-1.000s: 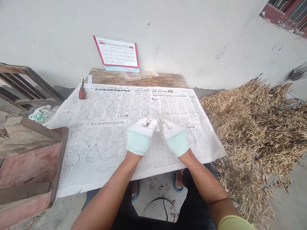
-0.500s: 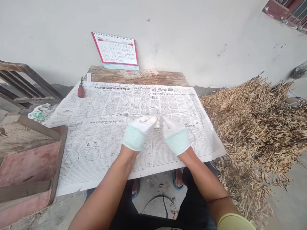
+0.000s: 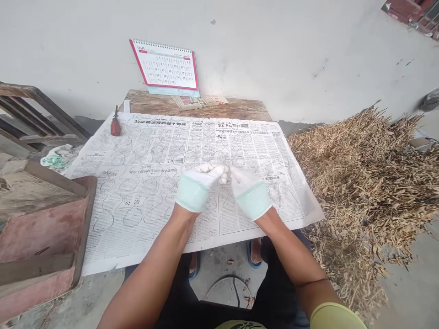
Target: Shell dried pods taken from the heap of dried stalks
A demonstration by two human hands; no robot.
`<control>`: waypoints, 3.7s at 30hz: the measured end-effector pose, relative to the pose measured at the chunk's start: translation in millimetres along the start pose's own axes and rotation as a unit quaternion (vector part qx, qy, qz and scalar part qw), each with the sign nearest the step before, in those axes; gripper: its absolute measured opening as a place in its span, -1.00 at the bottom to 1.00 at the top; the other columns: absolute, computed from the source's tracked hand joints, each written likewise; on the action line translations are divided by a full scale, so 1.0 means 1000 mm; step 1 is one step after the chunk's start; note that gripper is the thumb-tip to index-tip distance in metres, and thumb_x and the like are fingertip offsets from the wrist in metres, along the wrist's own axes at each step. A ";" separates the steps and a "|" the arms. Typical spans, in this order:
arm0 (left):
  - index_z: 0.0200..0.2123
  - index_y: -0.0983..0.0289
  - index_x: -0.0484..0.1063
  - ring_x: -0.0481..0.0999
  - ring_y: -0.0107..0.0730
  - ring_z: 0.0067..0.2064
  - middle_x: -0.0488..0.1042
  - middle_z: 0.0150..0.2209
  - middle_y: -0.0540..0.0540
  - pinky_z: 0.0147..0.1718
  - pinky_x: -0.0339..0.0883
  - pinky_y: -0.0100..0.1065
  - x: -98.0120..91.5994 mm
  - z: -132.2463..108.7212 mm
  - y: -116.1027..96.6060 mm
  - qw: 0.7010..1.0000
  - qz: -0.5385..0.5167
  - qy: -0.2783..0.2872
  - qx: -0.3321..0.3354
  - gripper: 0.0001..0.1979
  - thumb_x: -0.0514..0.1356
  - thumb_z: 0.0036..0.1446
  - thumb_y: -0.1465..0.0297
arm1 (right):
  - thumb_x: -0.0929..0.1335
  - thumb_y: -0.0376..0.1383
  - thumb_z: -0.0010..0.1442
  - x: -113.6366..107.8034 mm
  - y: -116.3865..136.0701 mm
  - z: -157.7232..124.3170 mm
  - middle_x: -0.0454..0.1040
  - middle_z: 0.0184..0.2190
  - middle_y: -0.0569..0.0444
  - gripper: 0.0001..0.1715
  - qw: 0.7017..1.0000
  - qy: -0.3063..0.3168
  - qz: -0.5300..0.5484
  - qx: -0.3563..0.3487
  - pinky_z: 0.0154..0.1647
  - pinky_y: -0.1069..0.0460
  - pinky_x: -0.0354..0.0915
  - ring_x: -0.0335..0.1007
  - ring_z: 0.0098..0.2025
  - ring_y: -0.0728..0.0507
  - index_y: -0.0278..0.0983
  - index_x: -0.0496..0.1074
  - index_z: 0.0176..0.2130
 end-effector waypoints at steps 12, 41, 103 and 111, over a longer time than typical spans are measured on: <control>-0.54 0.24 0.61 0.57 -0.23 -0.33 0.63 -0.44 0.15 -0.09 0.51 -0.14 0.000 0.002 -0.010 0.998 0.057 0.016 -0.006 -0.67 0.44 0.06 0.12 | 0.21 -0.33 0.49 -0.010 0.009 -0.001 0.25 -0.54 0.15 -0.56 0.999 -0.009 0.025 0.046 -0.38 0.01 0.12 0.21 -0.44 -0.06 -0.21 0.20 -0.48; -0.48 0.24 0.63 0.59 -0.33 -0.37 0.64 -0.46 0.06 -0.21 0.51 -0.29 -0.012 0.003 0.002 0.996 0.071 -0.061 -0.001 -0.81 0.33 0.10 0.27 | 0.34 -0.24 0.41 0.005 -0.004 -0.004 0.64 -0.25 0.05 -0.76 0.945 0.059 0.254 0.195 -0.16 0.02 0.43 0.59 -0.25 -0.07 -0.26 0.57 -0.04; -0.50 0.21 0.59 0.59 -0.20 -0.29 0.60 -0.45 0.11 -0.09 0.51 -0.13 -0.001 0.006 0.003 0.994 0.101 0.035 -0.018 -0.72 0.38 0.07 0.13 | 0.21 -0.36 0.48 -0.013 0.000 -0.001 0.42 -0.44 0.12 -0.61 0.998 -0.037 -0.003 0.058 -0.29 0.00 0.16 0.32 -0.34 -0.08 -0.24 0.42 -0.38; -0.51 0.21 0.58 0.58 -0.24 -0.34 0.60 -0.46 0.11 -0.21 0.51 -0.20 -0.007 0.005 0.015 0.990 0.124 0.063 -0.037 -0.70 0.40 0.06 0.12 | 0.16 -0.47 0.47 -0.008 0.004 -0.001 0.51 -0.30 -0.03 -0.60 0.987 0.019 -0.141 -0.074 -0.18 -0.06 0.28 0.35 -0.26 -0.16 -0.28 0.54 -0.15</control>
Point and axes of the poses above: each hand's wrist, its own z-axis towards the middle knuckle, its own x-axis out of the palm, y = z × x, the point moved 7 cm from there along z, towards the middle knuckle
